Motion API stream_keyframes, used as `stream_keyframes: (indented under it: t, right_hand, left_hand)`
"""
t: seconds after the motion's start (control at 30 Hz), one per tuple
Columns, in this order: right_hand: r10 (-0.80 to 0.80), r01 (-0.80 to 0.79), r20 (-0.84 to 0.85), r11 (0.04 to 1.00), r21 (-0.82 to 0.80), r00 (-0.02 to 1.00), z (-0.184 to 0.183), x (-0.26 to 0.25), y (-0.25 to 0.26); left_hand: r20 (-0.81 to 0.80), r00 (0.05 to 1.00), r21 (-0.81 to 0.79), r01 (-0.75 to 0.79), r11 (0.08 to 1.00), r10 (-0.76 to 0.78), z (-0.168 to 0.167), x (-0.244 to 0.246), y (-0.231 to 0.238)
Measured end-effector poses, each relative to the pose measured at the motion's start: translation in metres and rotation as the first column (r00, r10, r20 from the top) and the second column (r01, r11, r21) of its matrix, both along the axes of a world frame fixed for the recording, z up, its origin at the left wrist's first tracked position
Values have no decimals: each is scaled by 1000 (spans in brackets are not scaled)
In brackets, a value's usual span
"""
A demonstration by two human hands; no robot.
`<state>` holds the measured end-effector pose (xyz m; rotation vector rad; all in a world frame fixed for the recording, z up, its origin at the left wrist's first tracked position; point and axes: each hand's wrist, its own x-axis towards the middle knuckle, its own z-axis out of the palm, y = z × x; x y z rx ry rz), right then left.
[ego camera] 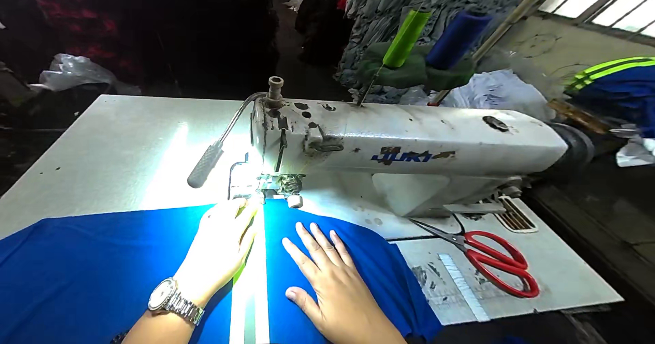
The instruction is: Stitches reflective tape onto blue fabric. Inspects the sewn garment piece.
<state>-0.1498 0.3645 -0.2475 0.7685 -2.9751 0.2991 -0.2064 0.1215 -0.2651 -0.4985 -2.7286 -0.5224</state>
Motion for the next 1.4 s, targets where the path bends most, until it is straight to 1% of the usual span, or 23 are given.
stream_keyframes:
  t: [0.47,0.63,0.7,0.73,0.77,0.8,0.83,0.87,0.9,0.93,0.97,1.0,1.03,1.07,1.1,1.13,1.17,1.2,1.23,1.3,1.37,1.4]
  right_hand:
    - [17,-17,15,1000,10,1000,1,-5,3]
    - [33,-33,54,999,9,998,3,-14,3]
    - [62,-57,97,997,-59,993,5,-18,7]
    - [82,-69,88,986,-149,993,8,-19,13]
    - [86,-85,-8,960,-268,996,14,-20,22]
    - [46,-102,-160,926,-364,986,28,-22,36]
    - [-30,-115,-319,897,-427,947,49,-29,56]
    - [-132,-103,-462,887,-449,877,77,-39,83]
    - [-236,-61,-583,894,-443,778,108,-55,114]
    - [-328,28,-659,906,-423,677,138,-75,146]
    - [-421,185,-642,896,-404,641,166,-93,176]
    - [-531,365,-549,846,-389,645,188,-112,202]
    - [-646,539,-408,763,-357,645,202,-131,224]
    - [-745,678,-250,667,-308,619,208,-149,243]
    - [-810,778,-126,585,-227,573,208,-162,257]
    - [-842,829,-55,538,-153,537,207,-167,262]
    - [-858,848,-29,512,-135,513,205,-164,263]
    - [-857,838,-44,511,-189,513,197,-155,264]
    - [-849,804,-86,523,-283,522,183,-142,267]
    - [-835,697,-176,535,-477,521,144,-114,277]
    - [-817,632,-221,558,-538,532,108,-79,278]
    - [-787,585,-252,595,-551,563,94,-54,266]
  left_hand:
    - [-21,1000,14,10,1000,-9,-1,-4,-1]
    - [13,1000,-1,15,1000,-15,3,-11,-2]
    - [48,999,5,16,1000,-16,6,-12,-1]
    - [64,998,10,16,1000,-17,7,-12,-1]
    - [61,998,15,16,1000,-17,9,-11,0]
    - [38,999,21,16,1000,-17,9,-13,0]
    - [9,1000,27,20,999,-20,8,-14,0]
    - [-20,1000,28,21,999,-21,6,-15,0]
    - [-16,1000,25,20,999,-20,6,-14,0]
    - [6,1000,19,19,1000,-19,7,-13,0]
    - [23,1000,12,17,1000,-17,8,-12,0]
    - [21,1000,6,17,1000,-17,7,-12,0]
    - [11,1000,4,16,1000,-16,7,-12,0]
    - [4,1000,2,13,1000,-13,8,-12,0]
    - [1,1000,1,8,1000,-8,8,-12,1]
    - [-18,1000,6,3,1000,-3,8,-12,2]
    - [-28,1000,9,0,1000,0,7,-12,2]
    - [-29,1000,10,0,1000,0,7,-13,2]
    - [-31,1000,13,4,1000,-3,7,-13,1]
    - [-54,999,16,3,1000,-2,6,-16,2]
    - [-35,999,26,11,1000,-10,5,-14,2]
    - [-5,1000,35,25,999,-25,7,-12,1]
